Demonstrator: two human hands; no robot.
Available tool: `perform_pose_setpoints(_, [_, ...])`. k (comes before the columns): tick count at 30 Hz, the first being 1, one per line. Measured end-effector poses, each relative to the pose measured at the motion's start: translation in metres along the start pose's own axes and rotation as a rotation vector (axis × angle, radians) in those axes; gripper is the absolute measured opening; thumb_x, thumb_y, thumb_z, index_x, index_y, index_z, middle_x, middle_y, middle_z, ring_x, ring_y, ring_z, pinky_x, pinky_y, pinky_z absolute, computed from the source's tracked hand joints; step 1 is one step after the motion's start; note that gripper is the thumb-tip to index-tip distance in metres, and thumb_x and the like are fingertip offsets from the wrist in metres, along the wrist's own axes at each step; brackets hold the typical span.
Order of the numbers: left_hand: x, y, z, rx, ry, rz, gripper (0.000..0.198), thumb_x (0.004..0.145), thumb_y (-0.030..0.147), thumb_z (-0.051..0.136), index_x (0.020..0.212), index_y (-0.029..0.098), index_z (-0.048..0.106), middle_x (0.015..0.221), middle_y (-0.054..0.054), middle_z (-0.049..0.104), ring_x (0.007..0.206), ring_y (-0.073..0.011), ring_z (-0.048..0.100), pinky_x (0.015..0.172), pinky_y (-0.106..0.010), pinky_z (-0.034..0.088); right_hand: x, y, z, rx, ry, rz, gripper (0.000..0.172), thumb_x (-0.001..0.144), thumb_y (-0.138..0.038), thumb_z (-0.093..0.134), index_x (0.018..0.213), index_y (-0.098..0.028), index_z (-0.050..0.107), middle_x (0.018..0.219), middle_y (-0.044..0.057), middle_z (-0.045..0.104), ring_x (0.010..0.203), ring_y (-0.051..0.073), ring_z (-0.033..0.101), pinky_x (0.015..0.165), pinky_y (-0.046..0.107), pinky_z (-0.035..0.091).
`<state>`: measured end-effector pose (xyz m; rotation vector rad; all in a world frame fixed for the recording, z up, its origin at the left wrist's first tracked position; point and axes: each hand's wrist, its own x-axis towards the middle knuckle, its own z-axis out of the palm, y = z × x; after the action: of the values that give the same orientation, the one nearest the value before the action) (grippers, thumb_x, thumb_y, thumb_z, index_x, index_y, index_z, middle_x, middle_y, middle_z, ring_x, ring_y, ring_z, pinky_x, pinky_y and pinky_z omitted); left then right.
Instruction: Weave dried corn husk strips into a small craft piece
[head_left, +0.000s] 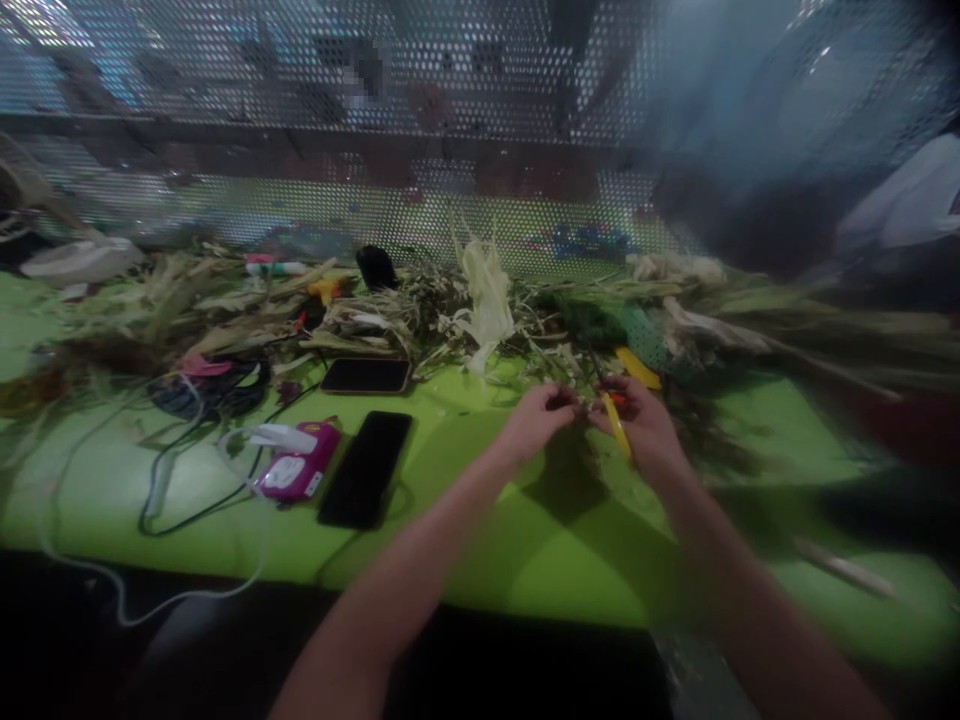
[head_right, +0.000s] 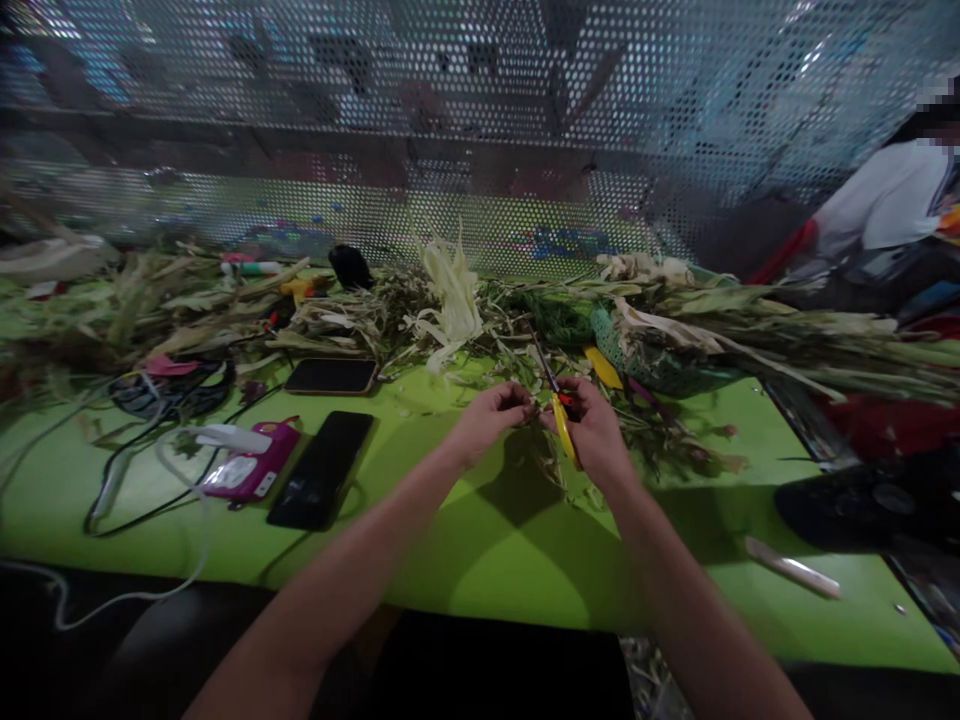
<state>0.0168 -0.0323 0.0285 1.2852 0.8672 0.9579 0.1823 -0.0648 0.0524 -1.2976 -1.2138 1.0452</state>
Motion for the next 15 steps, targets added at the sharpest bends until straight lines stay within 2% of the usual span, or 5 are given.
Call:
perform_pose_setpoints(3, [0.000,0.001,-0.001,-0.035,-0.007,-0.032,0.013,0.076,0.023,0.067,0.085,0.014,0.063,0.078,-0.001,0.063,0.072,-0.0102,0.055,0.070,-0.024,0.042,-0.001,-0.004,0.001,0.002,0.004,0.009,0.053,0.055,-0.036,0.084,0.100,-0.025,0.059,0.078,-0.002,0.065,0.072,0.018,0.063,0.070,0.033,0.053])
perform_pose_setpoints(9, [0.000,0.014,-0.008,-0.164,0.061,-0.071,0.021,0.074,0.028,0.072,0.085,0.014,0.061,0.077,-0.001,0.062,0.069,-0.0090,0.055,0.072,-0.026,0.046,0.001,-0.007,-0.003,-0.050,0.072,-0.011,0.051,0.059,-0.040,0.083,0.102,-0.024,0.061,0.079,-0.002,0.065,0.070,0.016,0.061,0.064,0.029,0.050])
perform_pose_setpoints(15, [0.003,0.013,-0.014,-0.131,0.149,-0.045,0.023,0.074,0.032,0.072,0.085,0.014,0.062,0.079,-0.001,0.063,0.071,-0.0095,0.056,0.074,-0.027,0.046,0.003,-0.003,-0.005,-0.062,0.059,0.027,0.054,0.058,-0.043,0.084,0.102,-0.023,0.062,0.077,-0.001,0.066,0.069,0.017,0.061,0.060,0.028,0.050])
